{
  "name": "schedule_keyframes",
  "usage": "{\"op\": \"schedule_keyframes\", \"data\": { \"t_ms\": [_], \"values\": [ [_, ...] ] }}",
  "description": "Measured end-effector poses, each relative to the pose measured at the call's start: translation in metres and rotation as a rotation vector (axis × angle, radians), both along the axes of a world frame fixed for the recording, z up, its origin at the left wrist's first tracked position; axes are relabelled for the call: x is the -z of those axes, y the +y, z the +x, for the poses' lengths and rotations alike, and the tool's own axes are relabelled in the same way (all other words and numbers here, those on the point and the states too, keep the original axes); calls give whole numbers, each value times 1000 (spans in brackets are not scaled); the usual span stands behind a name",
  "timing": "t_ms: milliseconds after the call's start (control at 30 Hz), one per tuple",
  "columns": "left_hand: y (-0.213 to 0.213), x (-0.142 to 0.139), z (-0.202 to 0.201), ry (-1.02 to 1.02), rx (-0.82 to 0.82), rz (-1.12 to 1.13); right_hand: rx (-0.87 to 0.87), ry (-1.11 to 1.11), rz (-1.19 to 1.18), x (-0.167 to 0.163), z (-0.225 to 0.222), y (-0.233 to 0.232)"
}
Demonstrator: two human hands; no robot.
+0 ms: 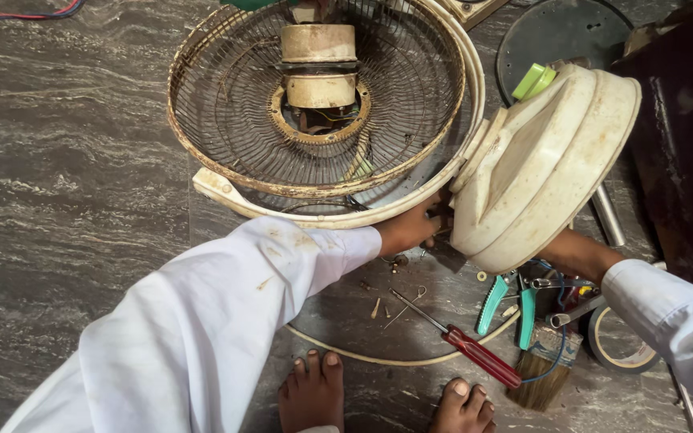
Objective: The person repairs a disassembled pedestal fan by hand and with pliers. They strip and twist wires near the base, then reattach the rear housing to the fan assembly.
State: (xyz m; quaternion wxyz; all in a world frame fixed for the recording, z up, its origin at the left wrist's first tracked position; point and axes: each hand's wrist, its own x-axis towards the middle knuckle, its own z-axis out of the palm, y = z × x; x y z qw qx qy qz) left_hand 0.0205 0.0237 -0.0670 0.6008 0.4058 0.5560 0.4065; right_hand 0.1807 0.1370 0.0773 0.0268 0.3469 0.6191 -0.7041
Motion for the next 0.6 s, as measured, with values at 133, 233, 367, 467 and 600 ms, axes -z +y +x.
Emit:
{"op": "schedule_keyframes", "data": {
  "t_ms": [133,233,367,467,600],
  "values": [
    [0,-14,-2,-17,22,-159,8,-6,-1,-2,0,1],
    [2,-10,-1,-37,27,-181,15,-8,-6,-3,0,-1],
    [6,5,2,-174,-9,-264,27,-15,-13,-4,1,-3],
    [3,16,0,-292,-32,-248,34,-23,-18,-7,4,-4],
    [0,22,-1,-316,-122,-292,44,-61,-30,-14,12,-2]
  ]
}}
